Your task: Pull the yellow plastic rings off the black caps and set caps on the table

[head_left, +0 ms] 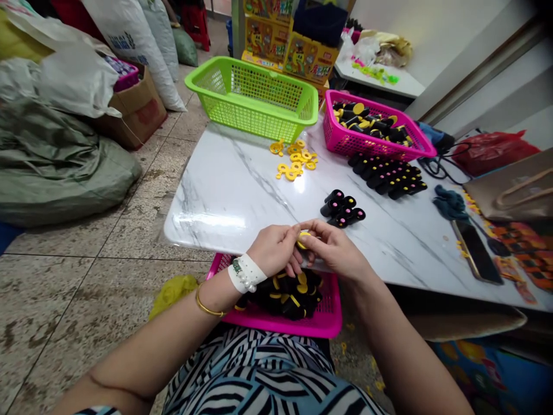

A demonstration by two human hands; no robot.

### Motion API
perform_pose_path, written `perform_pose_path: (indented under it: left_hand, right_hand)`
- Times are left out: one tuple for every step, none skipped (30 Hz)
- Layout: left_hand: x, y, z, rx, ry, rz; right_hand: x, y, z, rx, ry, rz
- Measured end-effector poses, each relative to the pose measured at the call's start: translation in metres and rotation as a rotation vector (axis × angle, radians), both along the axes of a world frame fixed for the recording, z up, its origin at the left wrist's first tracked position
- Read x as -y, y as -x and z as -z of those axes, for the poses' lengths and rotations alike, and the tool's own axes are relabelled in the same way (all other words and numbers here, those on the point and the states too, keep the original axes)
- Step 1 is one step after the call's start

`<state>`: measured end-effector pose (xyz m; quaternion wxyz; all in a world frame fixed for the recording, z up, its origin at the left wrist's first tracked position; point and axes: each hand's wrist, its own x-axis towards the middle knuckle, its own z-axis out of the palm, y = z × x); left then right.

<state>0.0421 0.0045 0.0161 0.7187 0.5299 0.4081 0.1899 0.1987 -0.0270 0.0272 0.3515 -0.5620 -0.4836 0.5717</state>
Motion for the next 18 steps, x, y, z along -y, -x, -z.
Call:
perform_pose_path:
  left_hand:
    - [0.0, 0.0, -0.001, 0.01, 0.015, -0.017]
    - [0.0, 0.0, -0.002, 0.022, 0.024, -0.038]
    - [0.0, 0.0, -0.002, 0.037, 0.03, -0.053]
    - [0.0, 0.001, -0.002, 0.049, 0.036, -0.061]
    - [0.001, 0.001, -0.002, 0.052, 0.039, -0.06]
    - [0.001, 0.001, -0.001, 0.045, 0.036, -0.057]
    - [0.002, 0.001, 0.0, 0.032, 0.025, -0.052]
    - [0.002, 0.001, 0.0, 0.016, 0.011, -0.05]
    - [0.003, 0.001, 0.0, 0.001, -0.002, -0.053]
    - [0.003, 0.0, -0.001, -0.008, -0.007, -0.057]
    - [0.003, 0.0, -0.002, -0.009, -0.003, -0.062]
    - [0.003, -0.001, -0.004, -0.006, 0.012, -0.065]
    - [0.003, -0.001, -0.006, -0.002, 0.033, -0.068]
    - [0.002, -0.001, -0.008, 0.001, 0.058, -0.067]
    - [0.002, -0.001, -0.01, 0.001, 0.079, -0.066]
    - [0.002, -0.001, -0.012, -0.001, 0.096, -0.069]
    - [0.002, -0.001, -0.013, -0.004, 0.111, -0.071]
    - [0.002, -0.001, -0.015, -0.004, 0.124, -0.07]
  right_hand:
    - [0.0, 0.0, 0.0, 0.002, -0.014, 0.005]
    - [-0.001, 0.0, 0.001, -0.011, -0.024, -0.002]
    - [-0.001, -0.002, 0.002, -0.039, -0.025, -0.024]
    - [-0.002, -0.003, 0.003, -0.073, -0.015, -0.05]
    - [-0.002, -0.005, 0.004, -0.108, 0.001, -0.07]
    - [-0.003, -0.007, 0.004, -0.137, 0.021, -0.078]
    - [-0.004, -0.009, 0.004, -0.156, 0.042, -0.073]
    - [-0.006, -0.009, 0.004, -0.166, 0.061, -0.059]
    - [-0.006, -0.009, 0.004, -0.169, 0.072, -0.044]
    - [-0.007, -0.009, 0.003, -0.166, 0.073, -0.035]
    - [-0.008, -0.007, 0.002, -0.155, 0.065, -0.036]
    - [-0.007, -0.005, 0.002, -0.134, 0.048, -0.042]
    - [-0.006, -0.002, 0.002, -0.1, 0.022, -0.045]
    - [-0.005, 0.0, 0.002, -0.052, -0.009, -0.043]
    - [-0.003, 0.003, 0.003, 0.003, -0.044, -0.032]
    - [0.0, 0.005, 0.003, 0.057, -0.082, -0.011]
    - [0.003, 0.006, 0.005, 0.097, -0.119, 0.015]
    - [0.005, 0.006, 0.006, 0.111, -0.15, 0.04]
